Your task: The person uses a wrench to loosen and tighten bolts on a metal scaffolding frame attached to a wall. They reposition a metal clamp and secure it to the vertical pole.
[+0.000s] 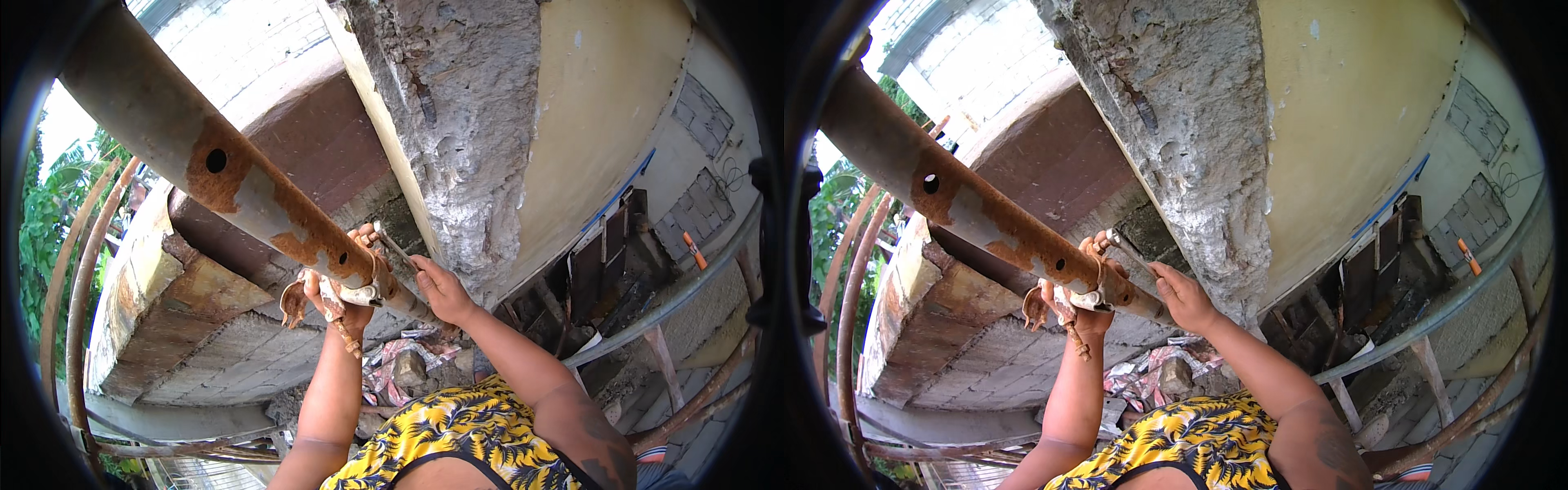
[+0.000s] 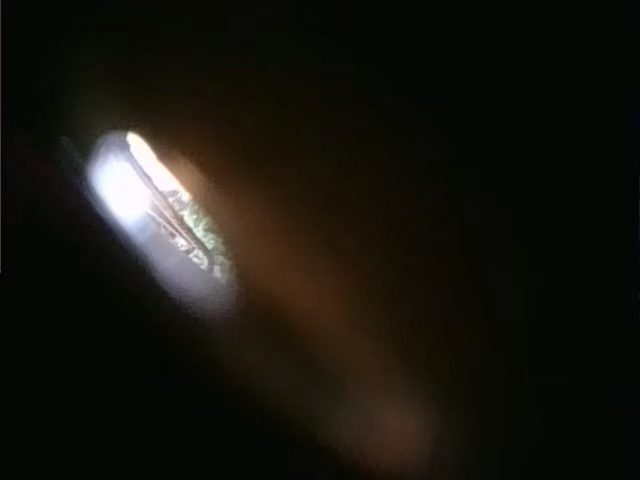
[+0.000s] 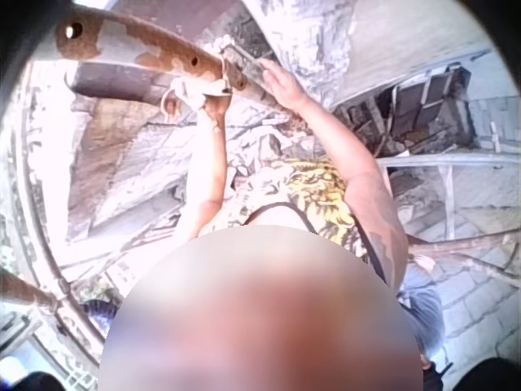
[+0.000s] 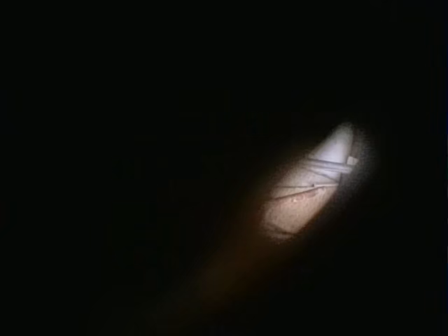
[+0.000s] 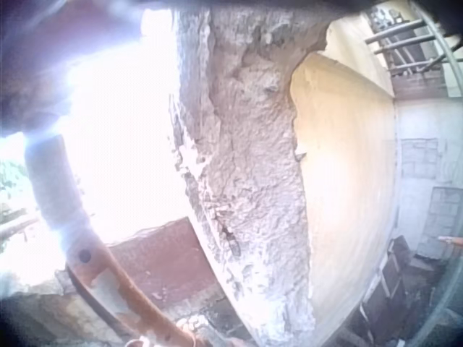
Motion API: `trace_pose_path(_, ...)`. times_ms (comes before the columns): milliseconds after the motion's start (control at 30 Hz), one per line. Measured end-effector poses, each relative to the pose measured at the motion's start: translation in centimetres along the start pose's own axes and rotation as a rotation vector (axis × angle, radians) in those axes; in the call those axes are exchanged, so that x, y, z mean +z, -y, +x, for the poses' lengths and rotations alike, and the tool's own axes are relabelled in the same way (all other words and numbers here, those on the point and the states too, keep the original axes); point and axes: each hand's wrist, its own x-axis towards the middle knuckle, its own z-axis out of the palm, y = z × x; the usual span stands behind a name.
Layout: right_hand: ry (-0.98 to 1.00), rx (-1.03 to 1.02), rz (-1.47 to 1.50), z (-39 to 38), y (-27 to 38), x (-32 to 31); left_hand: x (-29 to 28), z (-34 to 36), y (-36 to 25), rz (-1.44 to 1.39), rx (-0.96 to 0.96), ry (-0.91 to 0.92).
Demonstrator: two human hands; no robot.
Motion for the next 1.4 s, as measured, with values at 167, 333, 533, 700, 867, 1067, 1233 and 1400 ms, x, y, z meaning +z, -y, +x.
trace_pose_path(167, 0.031, -0.118, -0.025, 0.5, -0.7, 0.8, -0.6, 0.0, 0.6, -0.167, 0.065, -0.029)
trace_pose_path(333, 0.168, -0.092, -0.109, 3.0, -0.3, -0.8, -0.3, -0.1, 0.4, -0.135, 0.089, 0.068)
trace_pose_path(533, 0.224, -0.122, -0.105, 3.7, -0.8, -1.5, -0.7, -0.1, 0.3, -0.02, 0.084, -0.049)
trace_pose_path(700, 0.199, -0.11, -0.122, 3.3, -0.9, -1.2, -1.5, -0.3, 0.5, -0.035, 0.115, -0.07)
trace_pose_path(867, 0.115, -0.031, -0.126, 1.4, 0.7, -1.3, -0.4, -0.1, 0.5, -0.06, 0.09, 0.03)
trace_pose_path(1067, 0.363, 0.469, -0.264, -2.4, 15.8, -4.0, -1.2, -0.4, 0.7, -0.075, 0.115, -0.038)
trace_pose_path(1233, 0.298, 0.369, 0.097, -2.8, 12.3, -4.3, 0.8, -0.2, 0.7, -0.006, 0.173, -0.081)
trace_pose_path(1400, 0.316, 0.536, 0.345, -1.8, 13.3, -5.4, 0.5, -0.2, 0.5, -0.052, 0.133, 0.057)
